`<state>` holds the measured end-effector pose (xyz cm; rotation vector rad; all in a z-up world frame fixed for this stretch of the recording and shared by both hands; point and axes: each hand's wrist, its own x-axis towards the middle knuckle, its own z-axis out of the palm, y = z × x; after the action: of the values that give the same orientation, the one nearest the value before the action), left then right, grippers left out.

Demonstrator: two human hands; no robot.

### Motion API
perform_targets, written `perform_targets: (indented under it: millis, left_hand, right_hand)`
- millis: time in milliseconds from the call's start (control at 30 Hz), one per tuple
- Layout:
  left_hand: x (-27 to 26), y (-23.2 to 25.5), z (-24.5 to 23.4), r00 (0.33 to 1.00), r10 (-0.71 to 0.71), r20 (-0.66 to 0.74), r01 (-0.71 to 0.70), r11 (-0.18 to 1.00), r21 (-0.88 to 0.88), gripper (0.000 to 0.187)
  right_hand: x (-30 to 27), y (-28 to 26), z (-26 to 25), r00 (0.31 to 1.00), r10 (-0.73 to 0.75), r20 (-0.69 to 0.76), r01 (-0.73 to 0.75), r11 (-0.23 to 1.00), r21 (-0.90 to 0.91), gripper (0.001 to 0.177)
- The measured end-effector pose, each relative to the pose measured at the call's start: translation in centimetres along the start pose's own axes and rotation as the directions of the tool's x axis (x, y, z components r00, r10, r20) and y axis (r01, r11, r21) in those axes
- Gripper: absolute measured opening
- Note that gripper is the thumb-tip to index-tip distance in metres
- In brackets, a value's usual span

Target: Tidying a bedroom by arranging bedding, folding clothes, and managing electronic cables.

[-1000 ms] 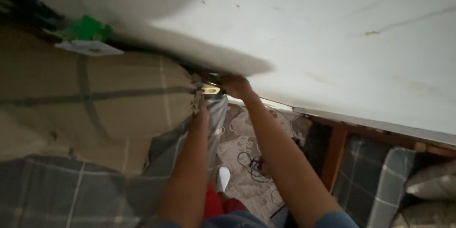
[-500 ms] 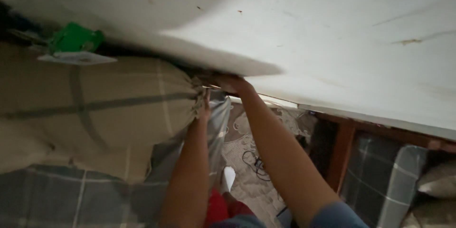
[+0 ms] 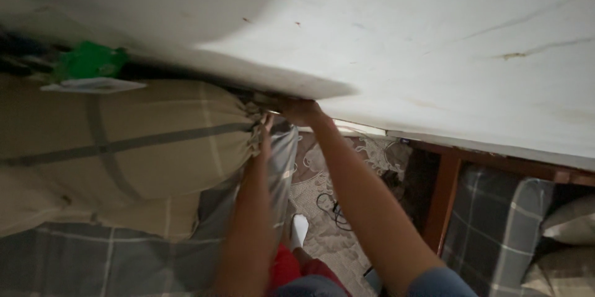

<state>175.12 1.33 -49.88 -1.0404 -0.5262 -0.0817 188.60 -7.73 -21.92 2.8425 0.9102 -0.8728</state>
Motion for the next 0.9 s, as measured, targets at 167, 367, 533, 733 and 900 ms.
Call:
perform_targets:
  millis: [167, 367, 533, 733, 900]
  left_hand:
    - [1.3, 0.3, 3.5, 0.508, 0.582, -0.635, -0.212, 0.799, 0.563, 0.070]
    - [-1.0, 1.7, 2.1, 0.657, 0.538, -0.528, 0.750, -0.397, 0.529, 0.068]
    - [0.9, -3.8, 0.9, 0.538, 0.736, -0.410, 0.618, -0.015, 0.786, 0.081]
    - [8.3, -10.2, 3.1, 0.333, 0.800, -0.499, 0.732, 0.115, 0.672, 0.093]
    - [7.8, -6.0, 1.1, 0.256, 0.839, -0.480, 0.649, 0.218, 0.729, 0.066]
  right_hand:
    - [-0.6, -0.5, -1.9, 0.988, 0.029, 0.152, -0.077, 0.943, 0.323, 0.090]
    - [0.1, 0.8, 0.1, 0.987, 0.085, 0.137, -0.137, 0.888, 0.439, 0.092]
    - [-1.2, 0.1, -0.9, 0.997, -0.038, 0.065, 0.013, 0.939, 0.344, 0.082]
    - [-3.2, -1.5, -2.6, 0.997, 0.081, -0.020, -0.072, 0.957, 0.281, 0.061]
    - [-4.8, -3.2, -3.0, 0.987, 0.151, -0.060, -0.132, 0.959, 0.252, 0.053]
